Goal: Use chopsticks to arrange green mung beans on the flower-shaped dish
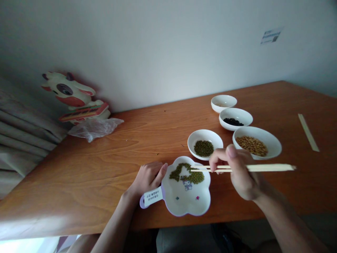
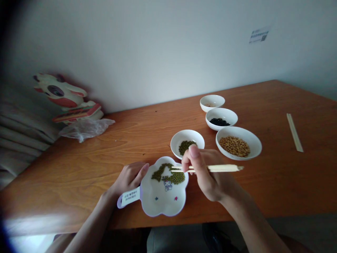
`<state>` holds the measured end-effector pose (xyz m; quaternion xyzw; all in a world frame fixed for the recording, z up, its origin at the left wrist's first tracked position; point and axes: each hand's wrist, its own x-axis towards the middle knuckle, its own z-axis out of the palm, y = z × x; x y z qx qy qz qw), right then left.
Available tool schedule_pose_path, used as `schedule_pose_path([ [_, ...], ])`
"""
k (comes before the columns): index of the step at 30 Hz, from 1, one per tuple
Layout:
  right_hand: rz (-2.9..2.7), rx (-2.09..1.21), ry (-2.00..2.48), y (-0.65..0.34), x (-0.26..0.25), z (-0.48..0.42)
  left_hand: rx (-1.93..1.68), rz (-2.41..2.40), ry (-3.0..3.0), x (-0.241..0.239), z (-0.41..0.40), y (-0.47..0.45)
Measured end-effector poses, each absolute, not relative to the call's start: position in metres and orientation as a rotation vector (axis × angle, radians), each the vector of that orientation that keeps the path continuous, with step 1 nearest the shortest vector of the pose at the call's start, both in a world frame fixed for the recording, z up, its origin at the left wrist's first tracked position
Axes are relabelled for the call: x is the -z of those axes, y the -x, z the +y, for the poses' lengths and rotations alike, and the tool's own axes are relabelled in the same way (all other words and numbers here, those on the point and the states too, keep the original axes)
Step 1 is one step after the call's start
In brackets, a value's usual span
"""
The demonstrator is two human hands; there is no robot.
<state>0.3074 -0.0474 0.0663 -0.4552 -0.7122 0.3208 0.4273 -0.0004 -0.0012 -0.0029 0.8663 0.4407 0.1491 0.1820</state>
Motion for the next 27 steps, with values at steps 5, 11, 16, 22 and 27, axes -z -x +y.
schedule_pose_path([
  [5, -1.812, -0.864, 1.117, -0.295, -0.058, -0.045, -0.414, 1.232, -2.428, 0.001, -0.002, 0.0],
  [11, -1.822, -0.863, 1.118, -0.294, -0.054, -0.042, -0.388, 1.241, -2.428, 0.0, -0.002, 0.0],
  [16, -1.825, -0.875, 1.122, -0.291, -0.054, -0.04, -0.395, 1.243, -2.443, 0.001, -0.001, 0.001],
  [22, -1.828, -0.875, 1.104, -0.29, -0.05, -0.038, -0.391, 1.225, -2.465, 0.004, -0.001, 0.002],
  [27, -1.807, -0.867, 1.107, -0.289, -0.046, -0.038, -0.39, 1.212, -2.469, 0.005, 0.0, 0.002],
])
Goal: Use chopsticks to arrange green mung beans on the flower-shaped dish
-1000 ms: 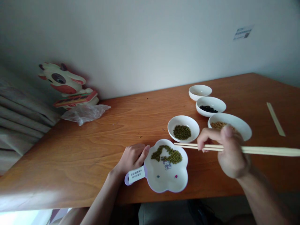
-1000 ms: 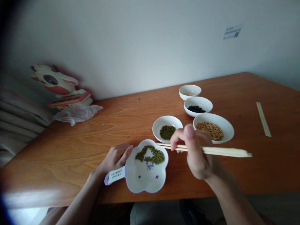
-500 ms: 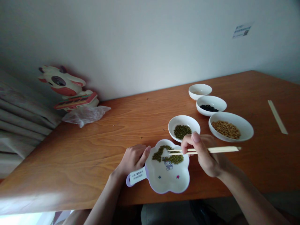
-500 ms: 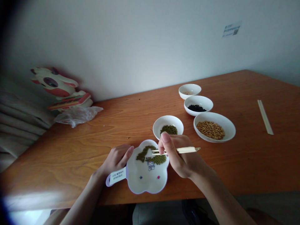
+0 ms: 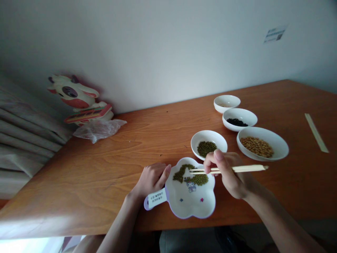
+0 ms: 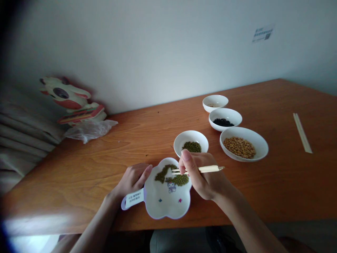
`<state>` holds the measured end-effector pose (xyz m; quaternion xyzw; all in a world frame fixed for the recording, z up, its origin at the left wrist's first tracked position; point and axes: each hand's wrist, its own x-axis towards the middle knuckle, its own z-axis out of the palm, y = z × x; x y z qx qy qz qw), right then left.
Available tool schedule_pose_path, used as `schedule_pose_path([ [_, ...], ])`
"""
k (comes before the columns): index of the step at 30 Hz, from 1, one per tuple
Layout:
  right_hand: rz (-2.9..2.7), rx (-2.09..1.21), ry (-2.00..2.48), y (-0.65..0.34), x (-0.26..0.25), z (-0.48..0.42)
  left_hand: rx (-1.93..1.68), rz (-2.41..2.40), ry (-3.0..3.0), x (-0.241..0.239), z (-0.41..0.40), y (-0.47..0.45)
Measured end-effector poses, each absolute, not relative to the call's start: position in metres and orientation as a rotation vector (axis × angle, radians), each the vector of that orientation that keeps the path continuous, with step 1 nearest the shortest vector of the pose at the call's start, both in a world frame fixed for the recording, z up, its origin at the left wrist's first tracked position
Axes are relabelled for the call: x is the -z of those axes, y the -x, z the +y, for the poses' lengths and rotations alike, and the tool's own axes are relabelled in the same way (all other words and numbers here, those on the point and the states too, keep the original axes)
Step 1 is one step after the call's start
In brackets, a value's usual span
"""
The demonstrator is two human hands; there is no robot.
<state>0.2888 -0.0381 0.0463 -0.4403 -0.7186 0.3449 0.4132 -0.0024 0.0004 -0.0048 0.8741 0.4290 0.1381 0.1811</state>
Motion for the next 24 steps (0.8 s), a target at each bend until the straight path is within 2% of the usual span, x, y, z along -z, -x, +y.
schedule_pose_path([
  [13, -1.745, -0.799, 1.032, -0.291, -0.045, -0.038, -0.372, 1.23, -2.447, 0.003, -0.001, 0.002],
  [24, -1.398, -0.44, 1.206, -0.33, -0.067, -0.04, -0.365, 1.232, -2.45, 0.002, -0.001, 0.002],
])
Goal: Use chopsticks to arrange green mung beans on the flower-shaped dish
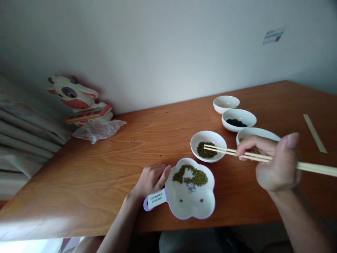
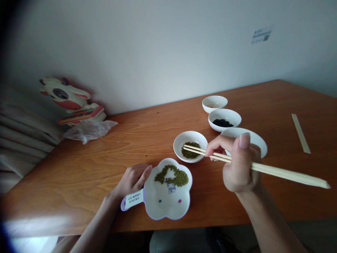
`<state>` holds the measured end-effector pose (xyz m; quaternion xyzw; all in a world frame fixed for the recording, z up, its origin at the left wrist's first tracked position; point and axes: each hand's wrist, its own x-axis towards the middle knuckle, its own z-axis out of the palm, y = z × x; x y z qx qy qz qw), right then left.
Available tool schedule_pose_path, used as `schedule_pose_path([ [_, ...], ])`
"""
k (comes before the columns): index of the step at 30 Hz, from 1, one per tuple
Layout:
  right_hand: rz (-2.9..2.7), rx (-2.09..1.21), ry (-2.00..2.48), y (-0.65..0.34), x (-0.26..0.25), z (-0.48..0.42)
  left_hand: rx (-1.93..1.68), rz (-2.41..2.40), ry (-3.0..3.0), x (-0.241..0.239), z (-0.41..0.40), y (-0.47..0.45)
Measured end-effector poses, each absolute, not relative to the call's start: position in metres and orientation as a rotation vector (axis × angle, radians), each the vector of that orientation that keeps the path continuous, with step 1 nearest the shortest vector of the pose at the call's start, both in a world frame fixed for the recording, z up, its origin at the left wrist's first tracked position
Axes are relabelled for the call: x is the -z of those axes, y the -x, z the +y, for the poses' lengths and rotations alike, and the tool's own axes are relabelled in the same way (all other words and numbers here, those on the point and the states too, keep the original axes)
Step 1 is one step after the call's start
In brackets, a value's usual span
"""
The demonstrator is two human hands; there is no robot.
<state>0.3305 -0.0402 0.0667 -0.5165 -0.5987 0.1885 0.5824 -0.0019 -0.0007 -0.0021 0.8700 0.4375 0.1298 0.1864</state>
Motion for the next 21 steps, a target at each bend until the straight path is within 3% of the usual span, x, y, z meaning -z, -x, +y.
schedule_pose_path([
  [21, -1.821, -0.85, 1.101, -0.291, -0.05, -0.039, -0.397, 1.224, -2.456, 0.001, -0.001, 0.001],
])
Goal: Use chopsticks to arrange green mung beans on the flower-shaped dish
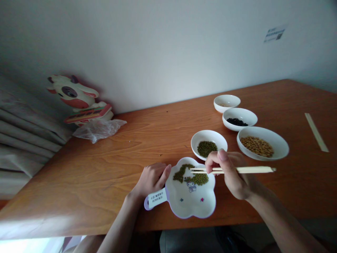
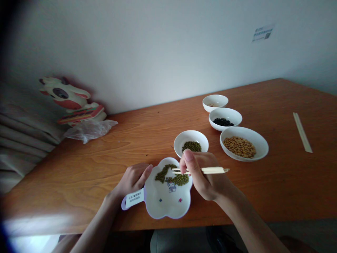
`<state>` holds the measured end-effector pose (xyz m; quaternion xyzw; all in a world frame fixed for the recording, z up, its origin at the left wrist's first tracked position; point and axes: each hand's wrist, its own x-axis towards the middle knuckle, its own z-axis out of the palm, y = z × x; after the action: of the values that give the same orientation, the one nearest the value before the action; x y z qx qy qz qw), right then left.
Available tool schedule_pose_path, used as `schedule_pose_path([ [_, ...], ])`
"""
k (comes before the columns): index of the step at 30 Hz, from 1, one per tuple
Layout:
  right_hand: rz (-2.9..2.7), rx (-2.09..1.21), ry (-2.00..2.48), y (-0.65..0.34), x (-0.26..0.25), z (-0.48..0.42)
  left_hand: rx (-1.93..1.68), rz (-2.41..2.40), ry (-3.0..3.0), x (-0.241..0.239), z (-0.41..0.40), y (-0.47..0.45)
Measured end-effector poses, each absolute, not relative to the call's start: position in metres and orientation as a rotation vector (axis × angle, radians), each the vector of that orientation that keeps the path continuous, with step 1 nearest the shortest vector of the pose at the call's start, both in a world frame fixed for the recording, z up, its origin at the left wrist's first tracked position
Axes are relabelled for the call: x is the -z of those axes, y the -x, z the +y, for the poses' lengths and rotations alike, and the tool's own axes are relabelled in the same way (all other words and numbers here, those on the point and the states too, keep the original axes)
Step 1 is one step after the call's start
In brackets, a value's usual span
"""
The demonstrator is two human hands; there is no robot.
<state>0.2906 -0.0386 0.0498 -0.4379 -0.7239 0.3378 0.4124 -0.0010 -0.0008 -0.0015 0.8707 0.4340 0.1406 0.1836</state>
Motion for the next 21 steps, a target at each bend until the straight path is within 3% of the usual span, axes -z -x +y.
schedule_pose_path([
  [21, -1.786, -0.839, 1.107, -0.2857, -0.0467, -0.0347, -0.382, 1.207, -2.452, 0.0015, -0.001, 0.0007],
])
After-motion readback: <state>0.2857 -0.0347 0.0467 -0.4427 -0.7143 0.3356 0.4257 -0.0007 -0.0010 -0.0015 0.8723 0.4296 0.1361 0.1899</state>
